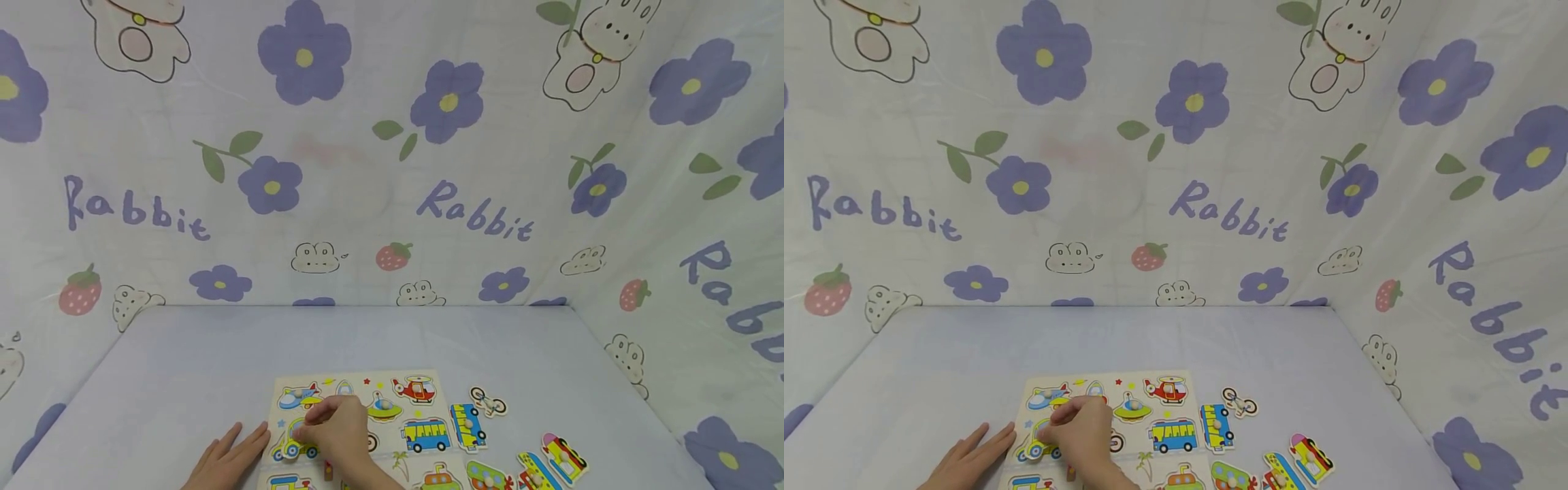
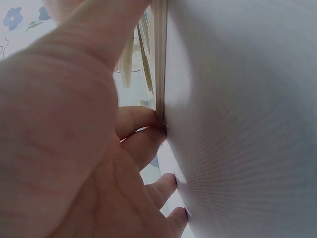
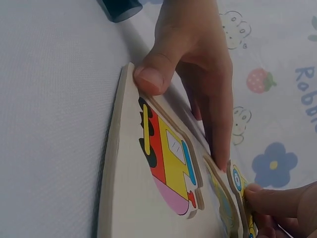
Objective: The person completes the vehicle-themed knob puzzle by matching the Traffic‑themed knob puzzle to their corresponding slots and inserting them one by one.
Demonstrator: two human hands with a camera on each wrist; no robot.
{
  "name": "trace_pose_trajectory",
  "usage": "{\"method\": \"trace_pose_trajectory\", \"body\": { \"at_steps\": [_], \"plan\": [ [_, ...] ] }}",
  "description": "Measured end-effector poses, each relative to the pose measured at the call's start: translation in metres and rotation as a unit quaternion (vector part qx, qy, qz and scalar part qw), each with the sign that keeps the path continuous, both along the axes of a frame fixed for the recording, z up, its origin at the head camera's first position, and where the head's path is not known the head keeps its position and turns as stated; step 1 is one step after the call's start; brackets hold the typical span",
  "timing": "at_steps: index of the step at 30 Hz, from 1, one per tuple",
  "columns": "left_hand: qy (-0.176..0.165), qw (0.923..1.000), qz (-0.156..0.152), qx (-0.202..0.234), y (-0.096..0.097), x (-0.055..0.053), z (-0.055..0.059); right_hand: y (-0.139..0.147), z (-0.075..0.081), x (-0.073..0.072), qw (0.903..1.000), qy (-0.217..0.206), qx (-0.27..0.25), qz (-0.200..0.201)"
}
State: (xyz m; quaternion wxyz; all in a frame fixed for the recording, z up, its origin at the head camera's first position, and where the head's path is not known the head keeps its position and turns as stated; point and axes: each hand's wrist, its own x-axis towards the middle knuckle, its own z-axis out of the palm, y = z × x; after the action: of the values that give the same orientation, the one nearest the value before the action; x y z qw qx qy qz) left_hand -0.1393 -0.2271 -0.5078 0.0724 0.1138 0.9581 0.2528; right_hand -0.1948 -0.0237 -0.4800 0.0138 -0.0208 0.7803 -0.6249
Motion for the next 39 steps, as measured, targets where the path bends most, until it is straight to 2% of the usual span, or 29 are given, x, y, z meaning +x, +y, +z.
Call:
{"method": "trace_pose_trajectory", "body": {
  "at_steps": [6,16,20,26,33,39],
  "plan": [
    [-0.018,0.9998,0.009,-0.007,0.0019,-0.0014,0.0004,0.0014,-0.0021,-0.0007,1.0000,0.003,0.001,0.006],
    [-0.026,0.9994,0.020,-0.004,0.0043,0.0016,0.0031,0.0010,-0.0052,0.0007,0.9989,0.014,0.040,0.020],
    [-0.020,0.9996,0.019,-0.010,0.0046,0.0019,0.0023,0.0016,-0.0072,0.0000,0.9972,0.032,0.061,0.028],
    [-0.015,0.9997,0.015,-0.008,0.0043,0.0014,0.0013,0.0043,-0.0083,-0.0021,0.9887,0.076,0.114,0.061],
    [-0.026,0.9994,0.015,-0.014,0.0042,-0.0002,-0.0004,0.0094,-0.0036,-0.0020,0.9859,0.086,0.110,0.093],
    [-0.001,1.0000,0.000,-0.001,0.0007,0.0001,-0.0002,0.0069,-0.0038,-0.0002,0.9901,0.070,0.083,0.089]
  ]
}}
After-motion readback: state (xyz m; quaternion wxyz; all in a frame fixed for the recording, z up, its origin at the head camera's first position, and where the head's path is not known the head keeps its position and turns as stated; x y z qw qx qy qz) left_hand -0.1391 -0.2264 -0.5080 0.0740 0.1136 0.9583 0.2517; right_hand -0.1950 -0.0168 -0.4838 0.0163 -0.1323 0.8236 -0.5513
